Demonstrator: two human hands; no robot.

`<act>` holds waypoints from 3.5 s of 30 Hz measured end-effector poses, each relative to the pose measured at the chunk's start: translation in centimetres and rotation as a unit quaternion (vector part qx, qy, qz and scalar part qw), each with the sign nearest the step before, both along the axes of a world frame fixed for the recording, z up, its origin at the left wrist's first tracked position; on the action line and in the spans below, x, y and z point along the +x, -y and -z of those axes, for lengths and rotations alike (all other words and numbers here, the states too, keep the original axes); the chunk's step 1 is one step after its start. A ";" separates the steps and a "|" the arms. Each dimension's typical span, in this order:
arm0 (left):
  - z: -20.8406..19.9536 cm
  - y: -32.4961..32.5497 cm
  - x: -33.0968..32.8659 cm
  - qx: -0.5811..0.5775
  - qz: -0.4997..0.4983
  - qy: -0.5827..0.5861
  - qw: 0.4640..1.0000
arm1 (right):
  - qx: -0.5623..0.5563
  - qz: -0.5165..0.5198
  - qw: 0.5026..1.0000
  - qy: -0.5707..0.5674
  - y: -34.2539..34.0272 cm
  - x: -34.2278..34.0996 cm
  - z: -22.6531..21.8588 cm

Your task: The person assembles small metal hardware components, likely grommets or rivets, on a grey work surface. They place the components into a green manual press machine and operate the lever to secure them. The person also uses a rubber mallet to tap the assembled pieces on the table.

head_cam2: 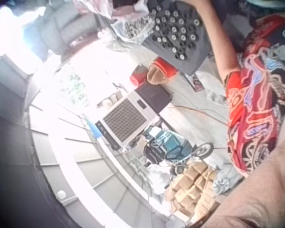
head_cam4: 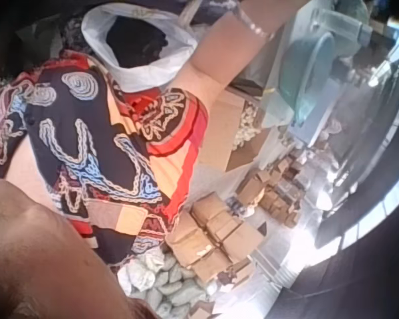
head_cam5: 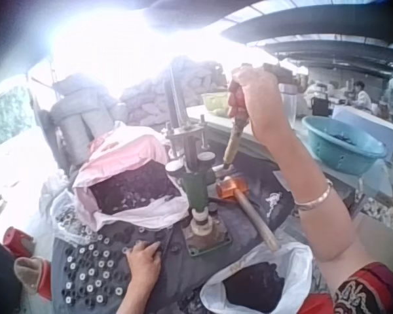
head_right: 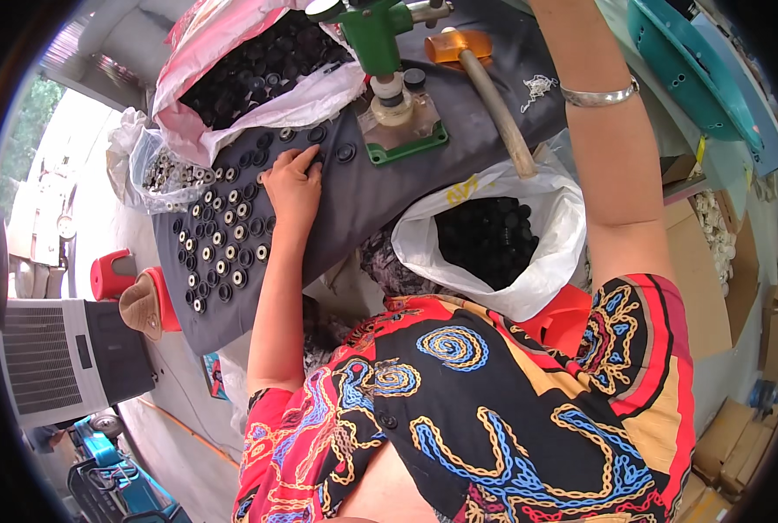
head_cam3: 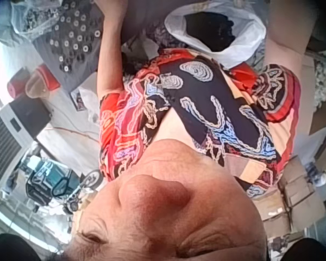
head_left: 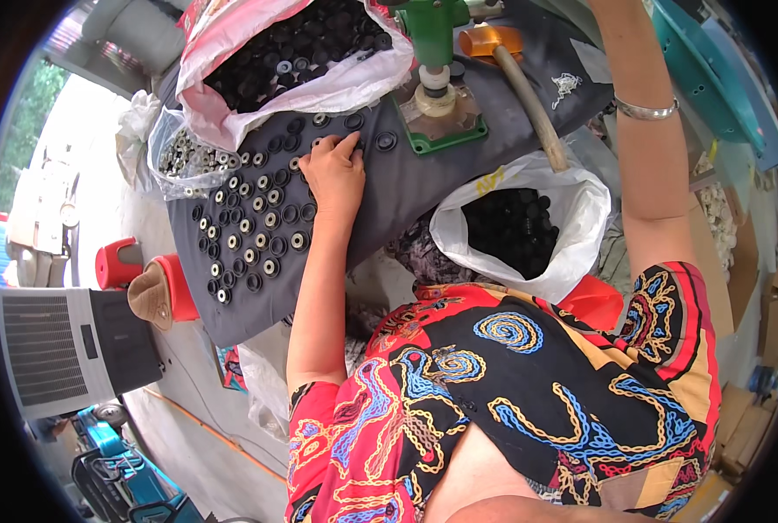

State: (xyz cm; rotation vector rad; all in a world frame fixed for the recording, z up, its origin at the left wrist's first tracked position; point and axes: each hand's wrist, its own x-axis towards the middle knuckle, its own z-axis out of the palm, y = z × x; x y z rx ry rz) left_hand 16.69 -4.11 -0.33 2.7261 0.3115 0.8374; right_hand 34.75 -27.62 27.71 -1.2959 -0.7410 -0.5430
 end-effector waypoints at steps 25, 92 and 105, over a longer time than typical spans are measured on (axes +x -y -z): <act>-2.2 7.9 7.2 -0.172 0.082 0.123 0.974 | 0.038 -0.028 0.999 -0.017 -0.6 1.5 0.0; -0.5 -7.3 0.1 -0.059 -0.011 -0.032 0.998 | -0.031 -0.020 0.995 0.093 1.8 -3.1 1.9; -0.3 -6.9 0.3 0.036 -0.019 -0.061 0.997 | 0.001 -0.048 0.998 0.051 1.9 -2.2 2.2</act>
